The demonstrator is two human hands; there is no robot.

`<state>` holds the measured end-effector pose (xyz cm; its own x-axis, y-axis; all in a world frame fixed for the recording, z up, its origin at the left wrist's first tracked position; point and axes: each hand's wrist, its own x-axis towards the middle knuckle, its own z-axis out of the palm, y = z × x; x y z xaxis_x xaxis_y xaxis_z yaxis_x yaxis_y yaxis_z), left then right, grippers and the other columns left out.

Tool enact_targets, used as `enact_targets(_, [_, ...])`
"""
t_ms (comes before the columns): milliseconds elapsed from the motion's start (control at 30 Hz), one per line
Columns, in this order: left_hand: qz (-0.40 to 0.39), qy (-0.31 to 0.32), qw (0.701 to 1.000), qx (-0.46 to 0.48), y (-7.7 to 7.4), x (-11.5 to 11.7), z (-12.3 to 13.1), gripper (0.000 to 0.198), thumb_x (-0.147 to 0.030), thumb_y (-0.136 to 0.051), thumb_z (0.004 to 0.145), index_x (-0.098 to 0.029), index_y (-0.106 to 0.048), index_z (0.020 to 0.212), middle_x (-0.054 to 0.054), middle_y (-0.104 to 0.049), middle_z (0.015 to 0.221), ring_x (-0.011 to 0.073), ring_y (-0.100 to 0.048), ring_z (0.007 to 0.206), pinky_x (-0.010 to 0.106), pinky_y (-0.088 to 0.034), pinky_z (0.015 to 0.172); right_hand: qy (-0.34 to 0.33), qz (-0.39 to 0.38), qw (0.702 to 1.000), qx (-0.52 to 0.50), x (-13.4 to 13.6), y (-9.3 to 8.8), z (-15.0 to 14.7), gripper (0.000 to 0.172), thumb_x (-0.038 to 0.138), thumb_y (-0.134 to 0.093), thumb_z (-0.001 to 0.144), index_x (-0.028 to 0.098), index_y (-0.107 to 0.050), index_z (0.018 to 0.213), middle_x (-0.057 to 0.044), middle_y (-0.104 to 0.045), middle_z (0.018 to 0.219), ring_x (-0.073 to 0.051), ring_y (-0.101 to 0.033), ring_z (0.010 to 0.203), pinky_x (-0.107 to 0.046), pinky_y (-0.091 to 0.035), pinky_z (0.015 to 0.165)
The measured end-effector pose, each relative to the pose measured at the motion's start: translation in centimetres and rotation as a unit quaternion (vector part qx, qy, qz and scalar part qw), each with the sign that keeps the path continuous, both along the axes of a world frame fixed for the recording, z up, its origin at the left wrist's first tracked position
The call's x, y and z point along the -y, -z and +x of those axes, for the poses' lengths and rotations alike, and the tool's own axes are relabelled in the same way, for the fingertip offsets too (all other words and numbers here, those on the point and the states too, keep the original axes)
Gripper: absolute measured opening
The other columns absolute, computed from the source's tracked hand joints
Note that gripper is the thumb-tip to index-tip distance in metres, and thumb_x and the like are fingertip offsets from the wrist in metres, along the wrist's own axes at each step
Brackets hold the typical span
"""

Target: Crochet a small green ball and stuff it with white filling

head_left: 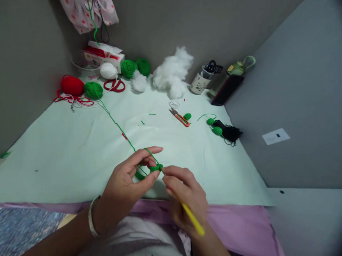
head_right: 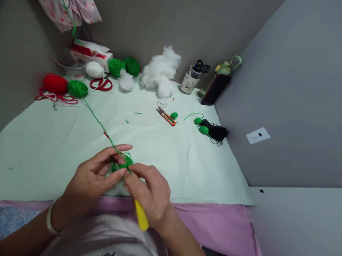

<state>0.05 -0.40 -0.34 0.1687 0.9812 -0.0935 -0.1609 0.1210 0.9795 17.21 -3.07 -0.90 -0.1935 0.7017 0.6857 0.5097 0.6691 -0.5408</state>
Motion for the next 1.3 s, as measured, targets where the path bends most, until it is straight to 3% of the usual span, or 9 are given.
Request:
enact_targets(133, [-0.082,0.058,0.988,0.121,0.0,-0.2,0.0,0.054,-0.025,-0.085,0.084,-0.032,-0.072,0.136,-0.001,-0.062,0.091,0.0148,-0.058,0.088,0.026,-0.049,0.084,0.069,0.046,0.996,0.027,0.0,1.2,-0.4,0.043,0.011,-0.068,0.095,0.040,-0.070,0.127,-0.003,-0.076,0.102,-0.022,-0.075,0.086,-0.037,-0.064,0.074])
enact_targets(267, [-0.197,0.116,0.945,0.234,-0.1,-0.8,-0.3,0.048,-0.029,-0.084,0.086,-0.026,-0.075,0.133,0.001,-0.065,0.091,0.0130,-0.057,0.082,0.025,-0.048,0.079,0.055,0.008,0.997,-0.060,-0.4,0.9,-0.1,0.032,0.011,-0.063,0.099,0.032,-0.075,0.120,-0.005,-0.076,0.103,-0.022,-0.073,0.093,-0.037,-0.062,0.078])
enact_targets(400, [-0.173,0.098,0.951,0.236,-0.3,-1.0,-0.1,0.040,-0.027,-0.086,0.083,-0.027,-0.081,0.123,0.000,-0.065,0.087,0.0128,-0.056,0.083,0.025,-0.046,0.082,-0.011,-0.119,0.952,-0.283,-1.3,0.1,-0.1,0.022,0.022,-0.056,0.106,0.027,-0.078,0.103,-0.004,-0.075,0.091,-0.019,-0.070,0.086,-0.033,-0.059,0.071])
enact_targets(467, [-0.145,0.103,0.962,0.209,-0.3,-0.8,0.1,0.039,-0.028,-0.087,0.083,-0.029,-0.081,0.121,0.001,-0.069,0.094,0.0150,-0.057,0.092,0.026,-0.045,0.087,-0.038,-0.145,0.939,-0.309,-1.7,0.1,-0.4,0.020,0.025,-0.060,0.105,0.027,-0.079,0.101,-0.005,-0.076,0.092,-0.020,-0.071,0.090,-0.033,-0.059,0.071])
enact_targets(600, [-0.095,0.085,0.983,0.130,-0.2,-0.5,0.3,0.041,-0.028,-0.085,0.085,-0.031,-0.079,0.126,0.001,-0.070,0.097,0.0164,-0.058,0.096,0.028,-0.044,0.092,-0.016,-0.122,0.958,-0.260,-1.4,0.7,-0.8,0.023,0.016,-0.060,0.104,0.028,-0.079,0.110,-0.005,-0.079,0.097,-0.020,-0.073,0.093,-0.034,-0.062,0.075])
enact_targets(767, [-0.124,0.071,0.976,0.165,-0.4,-0.4,0.7,0.052,-0.028,-0.080,0.090,-0.028,-0.068,0.141,-0.001,-0.067,0.093,0.0157,-0.059,0.091,0.028,-0.046,0.087,0.038,0.003,0.999,-0.029,-0.5,1.2,-0.4,0.043,0.008,-0.063,0.100,0.031,-0.073,0.135,-0.008,-0.075,0.118,-0.022,-0.073,0.102,-0.038,-0.064,0.083])
enact_targets(1000, [-0.146,0.086,0.969,0.182,-0.4,-0.5,1.0,0.047,-0.031,-0.082,0.088,-0.024,-0.072,0.133,0.000,-0.066,0.092,0.0138,-0.057,0.088,0.024,-0.045,0.082,0.031,-0.066,0.982,-0.173,-0.8,0.5,-0.8,0.034,0.007,-0.060,0.101,0.030,-0.077,0.119,-0.004,-0.076,0.101,-0.018,-0.073,0.092,-0.031,-0.064,0.074])
enact_targets(1200, [-0.167,0.048,0.966,0.191,-0.3,-0.1,1.2,0.052,-0.027,-0.084,0.085,-0.023,-0.071,0.136,-0.001,-0.067,0.085,0.0124,-0.056,0.080,0.023,-0.046,0.079,0.092,0.032,0.995,0.020,0.0,1.7,-1.0,0.052,0.008,-0.063,0.099,0.034,-0.066,0.143,-0.009,-0.075,0.120,-0.025,-0.074,0.105,-0.040,-0.065,0.084])
enact_targets(1300, [-0.244,0.081,0.933,0.253,-0.4,-0.5,0.8,0.045,-0.025,-0.083,0.084,-0.020,-0.077,0.128,0.002,-0.069,0.092,0.0139,-0.060,0.086,0.026,-0.048,0.083,0.061,0.004,0.996,-0.060,-0.1,1.6,-0.7,0.044,0.011,-0.062,0.100,0.034,-0.071,0.137,-0.008,-0.076,0.113,-0.023,-0.073,0.099,-0.039,-0.064,0.079])
